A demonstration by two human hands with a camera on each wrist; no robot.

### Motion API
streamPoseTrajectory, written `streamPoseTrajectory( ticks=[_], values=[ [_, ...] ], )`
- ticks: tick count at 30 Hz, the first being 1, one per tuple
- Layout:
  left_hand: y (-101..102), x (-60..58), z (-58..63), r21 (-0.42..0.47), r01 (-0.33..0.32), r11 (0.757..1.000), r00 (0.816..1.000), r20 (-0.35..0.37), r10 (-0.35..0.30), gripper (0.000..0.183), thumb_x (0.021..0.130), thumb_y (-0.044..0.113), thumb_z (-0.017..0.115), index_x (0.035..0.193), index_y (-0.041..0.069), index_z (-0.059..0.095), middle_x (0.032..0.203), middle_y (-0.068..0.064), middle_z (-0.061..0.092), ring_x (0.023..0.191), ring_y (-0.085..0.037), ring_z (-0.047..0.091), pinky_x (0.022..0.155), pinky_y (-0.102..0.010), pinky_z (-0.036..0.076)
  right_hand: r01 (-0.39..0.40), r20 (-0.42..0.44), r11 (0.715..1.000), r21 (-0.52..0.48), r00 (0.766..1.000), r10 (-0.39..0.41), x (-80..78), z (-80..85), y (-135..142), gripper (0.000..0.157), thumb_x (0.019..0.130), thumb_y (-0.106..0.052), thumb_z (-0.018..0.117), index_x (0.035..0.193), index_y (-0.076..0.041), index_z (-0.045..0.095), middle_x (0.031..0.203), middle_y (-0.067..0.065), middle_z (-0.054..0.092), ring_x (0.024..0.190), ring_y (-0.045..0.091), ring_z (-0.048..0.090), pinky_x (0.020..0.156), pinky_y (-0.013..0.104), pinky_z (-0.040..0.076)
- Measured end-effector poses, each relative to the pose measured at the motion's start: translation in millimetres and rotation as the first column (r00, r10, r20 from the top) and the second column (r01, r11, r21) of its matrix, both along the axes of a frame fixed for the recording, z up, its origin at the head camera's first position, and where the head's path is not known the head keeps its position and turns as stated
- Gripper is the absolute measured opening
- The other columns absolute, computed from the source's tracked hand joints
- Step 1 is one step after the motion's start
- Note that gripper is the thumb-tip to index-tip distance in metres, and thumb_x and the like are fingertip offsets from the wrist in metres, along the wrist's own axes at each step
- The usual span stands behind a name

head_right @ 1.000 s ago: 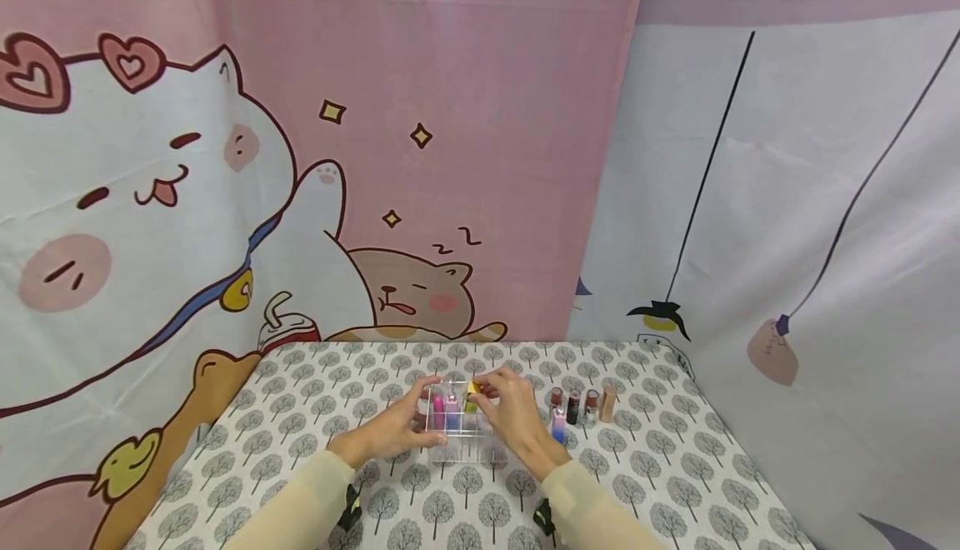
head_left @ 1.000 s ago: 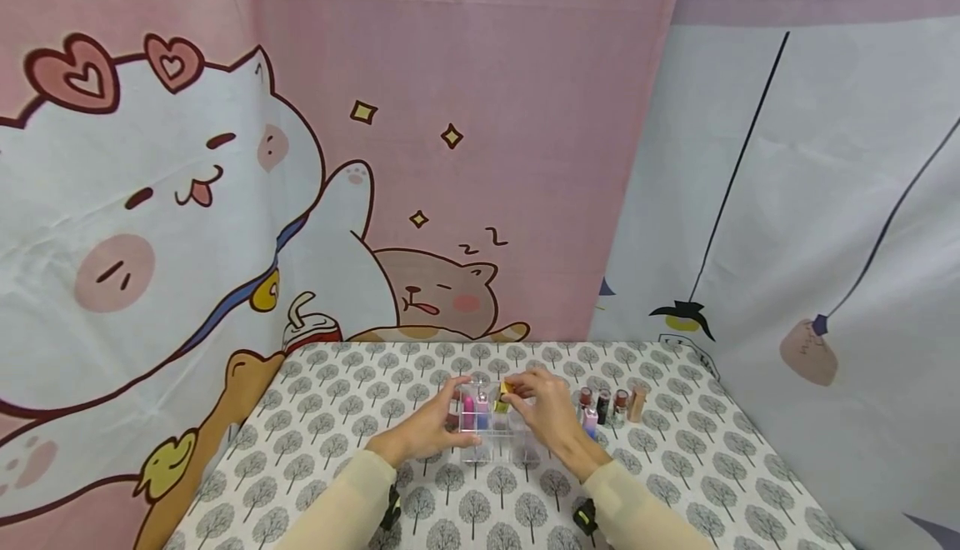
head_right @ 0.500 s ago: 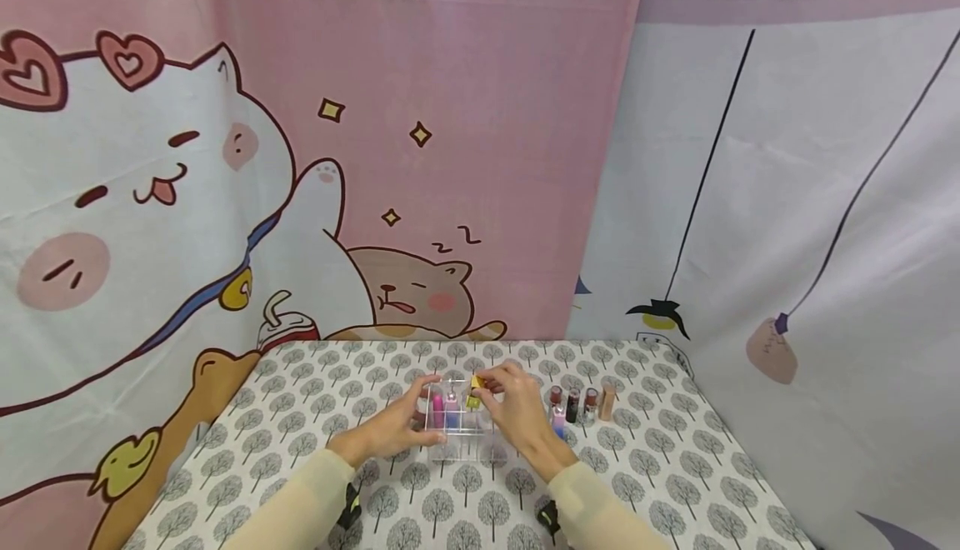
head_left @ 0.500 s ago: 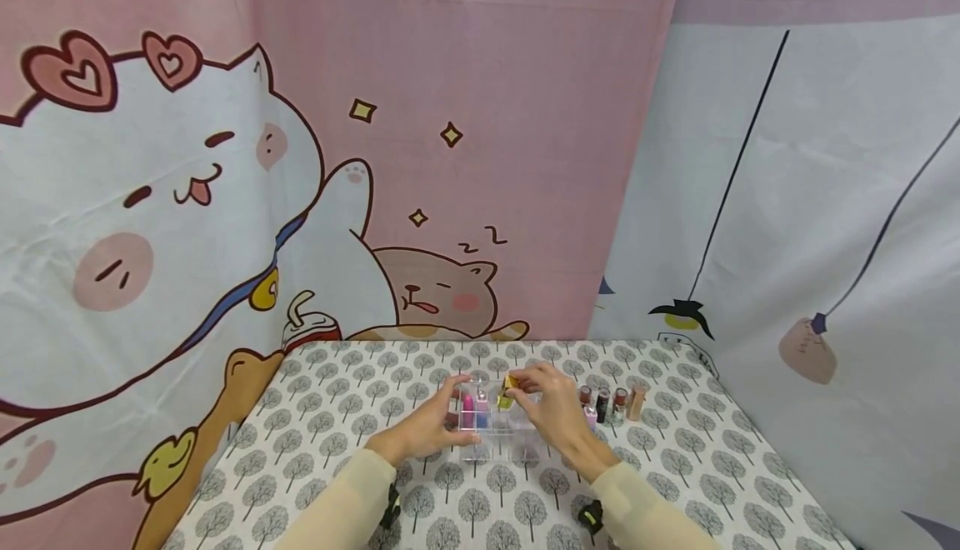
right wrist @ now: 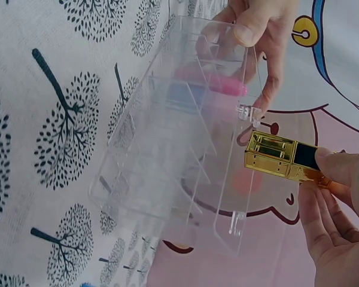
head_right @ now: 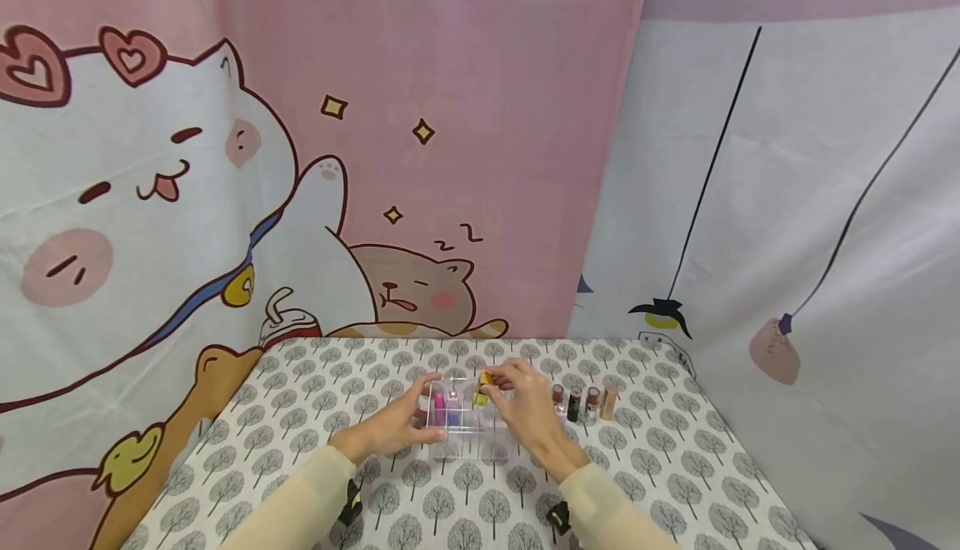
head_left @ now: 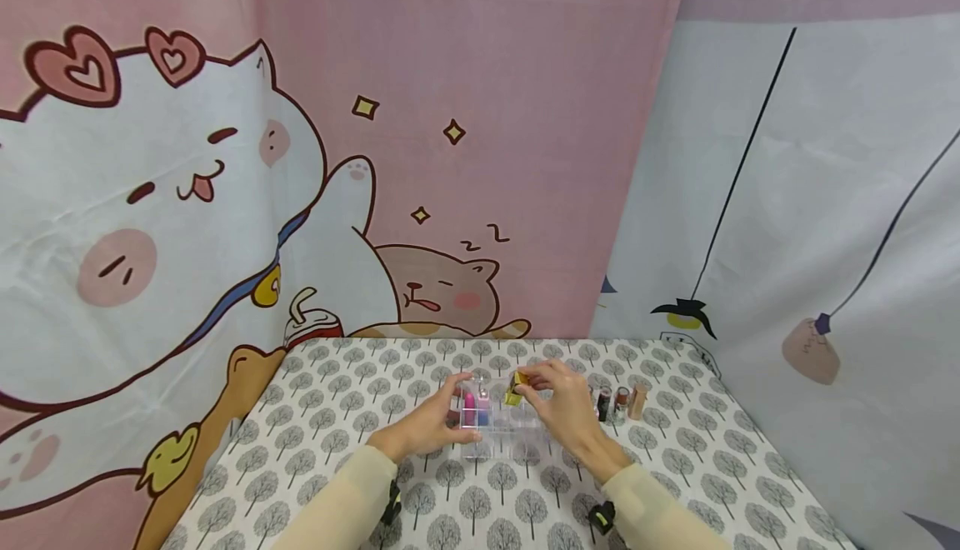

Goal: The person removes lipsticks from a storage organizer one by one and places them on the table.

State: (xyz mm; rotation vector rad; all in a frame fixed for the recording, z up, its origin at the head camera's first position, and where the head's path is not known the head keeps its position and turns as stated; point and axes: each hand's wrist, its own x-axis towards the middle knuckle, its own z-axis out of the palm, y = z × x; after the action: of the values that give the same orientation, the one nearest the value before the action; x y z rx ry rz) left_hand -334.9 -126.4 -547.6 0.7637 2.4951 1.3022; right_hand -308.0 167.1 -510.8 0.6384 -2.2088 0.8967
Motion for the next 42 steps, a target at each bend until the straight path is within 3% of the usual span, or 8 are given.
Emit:
streamPoseTrajectory(
  ticks=[14, 22, 31, 36, 42],
  values=[
    [2.3, 0.2, -0.5, 0.028, 0.000, 1.000, 1.000, 0.018, 0.000, 0.113, 0.099, 0.032, 0.095, 0.184, 0.035, 0.021, 0.167, -0.018, 0.055, 0.137, -0.038, 0.075, 0.111, -0.047, 0.069, 0.015, 0.053, 0.999, -0.029, 0.999, -0.014, 4.3, 11.4, 19.6, 0.030, 0.093, -0.005, 0.097, 0.122, -0.005, 0.087, 0.114, 0.010, 0.084, 0.094, 0.024, 0.086, 0.087, 0.034, 0.075],
    [2.0, 2.1, 0.6, 0.045, 0.011, 0.999, 1.000, 0.016, -0.012, 0.112, 0.100, 0.028, 0.095, 0.184, 0.034, 0.021, 0.166, -0.020, 0.055, 0.137, -0.042, 0.075, 0.113, -0.053, 0.069, 0.023, -0.006, 0.999, -0.032, 1.000, -0.023, 4.0, 11.5, 32.0, 0.032, 0.089, 0.002, 0.098, 0.119, -0.002, 0.087, 0.111, 0.010, 0.082, 0.092, 0.025, 0.085, 0.084, 0.027, 0.074],
    [1.3, 0.2, -0.2, 0.062, 0.015, 0.998, 1.000, 0.017, -0.016, 0.115, 0.099, 0.028, 0.096, 0.184, 0.031, 0.020, 0.165, -0.021, 0.057, 0.135, -0.043, 0.076, 0.111, -0.053, 0.069, 0.085, 0.030, 0.996, -0.014, 0.996, -0.085, 9.0, 16.3, 51.1, 0.032, 0.093, -0.002, 0.097, 0.123, -0.004, 0.087, 0.114, 0.011, 0.082, 0.093, 0.026, 0.086, 0.083, 0.040, 0.076],
    [1.6, 0.3, -0.3, 0.073, 0.015, 0.997, 1.000, 0.017, -0.016, 0.115, 0.098, 0.026, 0.096, 0.184, 0.030, 0.021, 0.164, -0.022, 0.056, 0.135, -0.044, 0.076, 0.111, -0.055, 0.069, 0.135, 0.036, 0.991, -0.001, 0.990, -0.135, 10.6, 18.3, 62.2, 0.033, 0.091, -0.004, 0.099, 0.122, -0.006, 0.088, 0.112, 0.010, 0.083, 0.092, 0.025, 0.086, 0.082, 0.038, 0.075],
    [1.6, 0.6, 0.2, 0.068, 0.014, 0.998, 1.000, 0.019, -0.015, 0.114, 0.099, 0.027, 0.096, 0.184, 0.030, 0.020, 0.165, -0.022, 0.055, 0.136, -0.042, 0.076, 0.112, -0.055, 0.069, 0.131, 0.027, 0.991, -0.018, 0.991, -0.130, 11.7, 20.1, 75.5, 0.031, 0.091, 0.002, 0.097, 0.121, -0.003, 0.087, 0.112, 0.012, 0.083, 0.092, 0.028, 0.086, 0.084, 0.039, 0.076]
  ],
)
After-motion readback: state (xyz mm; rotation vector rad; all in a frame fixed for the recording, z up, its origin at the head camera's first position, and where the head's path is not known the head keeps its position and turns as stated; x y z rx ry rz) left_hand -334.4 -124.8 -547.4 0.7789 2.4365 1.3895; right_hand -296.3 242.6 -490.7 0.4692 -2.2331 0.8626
